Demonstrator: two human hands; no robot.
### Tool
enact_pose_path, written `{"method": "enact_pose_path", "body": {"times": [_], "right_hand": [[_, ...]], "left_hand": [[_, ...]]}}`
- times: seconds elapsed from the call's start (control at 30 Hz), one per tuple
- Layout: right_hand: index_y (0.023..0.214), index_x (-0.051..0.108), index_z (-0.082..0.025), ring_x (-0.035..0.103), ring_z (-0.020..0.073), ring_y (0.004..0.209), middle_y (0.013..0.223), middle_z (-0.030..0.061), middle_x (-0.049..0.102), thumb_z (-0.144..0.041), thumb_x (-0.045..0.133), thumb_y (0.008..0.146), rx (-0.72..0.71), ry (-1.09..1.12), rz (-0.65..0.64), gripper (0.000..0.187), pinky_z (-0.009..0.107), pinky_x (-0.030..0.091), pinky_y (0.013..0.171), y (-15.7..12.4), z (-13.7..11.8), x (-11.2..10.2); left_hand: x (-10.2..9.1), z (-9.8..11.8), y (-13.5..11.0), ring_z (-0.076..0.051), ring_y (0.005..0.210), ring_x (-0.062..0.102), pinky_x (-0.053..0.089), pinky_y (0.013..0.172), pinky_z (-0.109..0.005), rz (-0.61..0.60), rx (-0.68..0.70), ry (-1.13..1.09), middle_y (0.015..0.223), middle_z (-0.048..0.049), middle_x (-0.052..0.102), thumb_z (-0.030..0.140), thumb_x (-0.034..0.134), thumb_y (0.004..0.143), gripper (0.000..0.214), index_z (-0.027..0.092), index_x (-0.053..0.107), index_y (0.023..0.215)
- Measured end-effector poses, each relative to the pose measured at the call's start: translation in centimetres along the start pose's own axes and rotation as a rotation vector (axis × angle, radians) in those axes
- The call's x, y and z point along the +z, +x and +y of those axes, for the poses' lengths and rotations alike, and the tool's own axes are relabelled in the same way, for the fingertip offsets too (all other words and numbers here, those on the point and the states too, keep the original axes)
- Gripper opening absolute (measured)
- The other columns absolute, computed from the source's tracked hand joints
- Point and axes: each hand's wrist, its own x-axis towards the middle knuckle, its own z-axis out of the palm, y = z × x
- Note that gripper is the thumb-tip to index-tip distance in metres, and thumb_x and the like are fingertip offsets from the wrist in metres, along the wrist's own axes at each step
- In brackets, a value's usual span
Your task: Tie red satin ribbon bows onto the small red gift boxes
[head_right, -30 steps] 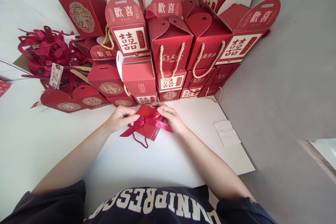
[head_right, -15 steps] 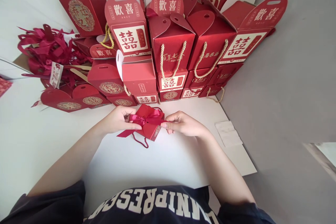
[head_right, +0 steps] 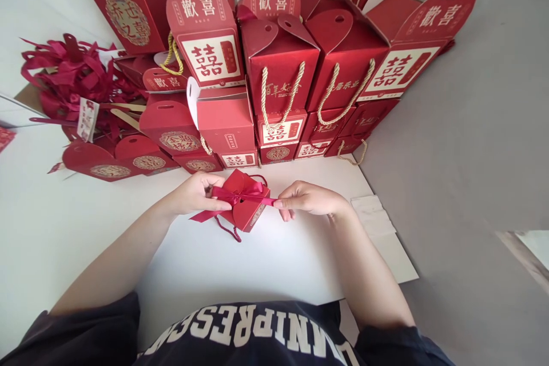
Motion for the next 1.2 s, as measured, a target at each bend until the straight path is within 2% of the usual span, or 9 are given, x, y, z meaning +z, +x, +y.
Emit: {"method": "enact_pose_path", "body": {"times": [0.13,0.23,0.3,0.37,0.5,0.6,0.7,0.8,1.2], "right_hand": [[0.079,0.074,-0.016,0.063,0.0178,0.072,0.076,0.0043,0.071,-0.048,0.062,0.086,0.094,-0.157,-0.011,0.035,0.029,0.046,0.071,-1.1,0.7,-1.1],[0.090,0.072,-0.019,0.063,0.0206,0.084,0.090,0.0043,0.071,-0.046,0.060,0.088,0.026,-0.221,0.248,0.030,0.032,0.046,0.079,-1.1,0.6,-1.1],[0.095,0.068,-0.020,0.061,0.0221,0.096,0.101,0.0053,0.069,-0.048,0.054,0.092,-0.079,-0.157,0.482,0.031,0.034,0.044,0.088,-0.2,0.2,-0.5],[0.097,0.065,-0.021,0.059,0.0226,0.104,0.107,0.0060,0.067,-0.050,0.051,0.094,-0.203,-0.060,0.609,0.033,0.035,0.043,0.095,1.1,-0.4,0.5],[0.090,0.062,-0.022,0.058,0.0232,0.110,0.120,0.0070,0.062,-0.052,0.056,0.092,-0.309,-0.004,0.549,0.031,0.038,0.042,0.100,3.3,-1.6,2.5],[0.081,0.060,-0.020,0.056,0.0251,0.119,0.130,0.0078,0.059,-0.049,0.063,0.089,-0.320,0.010,0.507,0.029,0.040,0.039,0.104,3.8,-1.8,3.1],[0.078,0.064,-0.020,0.051,0.0262,0.129,0.137,0.0081,0.056,-0.045,0.065,0.088,-0.341,0.026,0.468,0.027,0.042,0.035,0.109,3.7,-1.6,3.1],[0.079,0.070,-0.021,0.048,0.0274,0.133,0.140,0.0081,0.055,-0.046,0.064,0.089,-0.336,0.034,0.432,0.027,0.042,0.034,0.110,3.6,-1.5,3.0],[0.071,0.063,-0.019,0.053,0.0263,0.125,0.135,0.0098,0.053,-0.042,0.058,0.094,-0.393,-0.082,0.413,0.033,0.042,0.038,0.107,2.9,-1.6,2.7]], "left_hand": [[-0.2,0.2,-0.2,-0.006,0.052,0.038,0.029,0.048,-0.019,0.048,0.010,0.104,0.057,0.0060,0.043,0.038,0.083,0.066,0.045,0.016,0.043,0.060],[-0.5,0.6,-0.6,-0.006,0.051,0.030,0.023,0.049,-0.019,0.045,0.002,0.223,0.055,0.0078,0.034,0.041,0.081,0.069,0.045,0.016,0.043,0.063],[-0.5,1.1,-0.9,-0.006,0.051,0.028,0.023,0.050,-0.020,0.017,-0.001,0.270,0.055,0.0083,0.031,0.042,0.078,0.071,0.041,0.017,0.046,0.067],[-0.5,1.7,-1.3,-0.007,0.052,0.030,0.024,0.050,-0.019,0.001,0.009,0.283,0.057,0.0082,0.032,0.041,0.078,0.072,0.037,0.017,0.050,0.074],[-0.6,2.9,-2.3,-0.010,0.058,0.043,0.033,0.053,-0.020,0.102,0.006,0.319,0.068,0.0053,0.051,0.043,0.077,0.072,0.041,0.021,0.053,0.096],[-1.2,3.3,-3.1,-0.011,0.053,0.046,0.030,0.048,-0.021,0.175,-0.114,0.515,0.059,0.0035,0.055,0.052,0.074,0.072,0.035,0.019,0.062,0.076],[-1.8,3.2,-3.5,-0.011,0.048,0.048,0.029,0.045,-0.024,-0.016,-0.237,0.517,0.053,0.0000,0.060,0.053,0.069,0.076,0.039,0.017,0.070,0.060],[-1.9,3.0,-3.2,-0.015,0.058,0.060,0.038,0.051,-0.023,-0.189,-0.270,0.318,0.066,-0.0039,0.072,0.048,0.069,0.078,0.031,0.018,0.078,0.071],[-2.7,1.6,-2.0,-0.020,0.079,0.067,0.047,0.069,-0.024,-0.290,-0.250,0.259,0.084,-0.0065,0.077,0.046,0.068,0.081,0.030,0.018,0.081,0.081]]}}
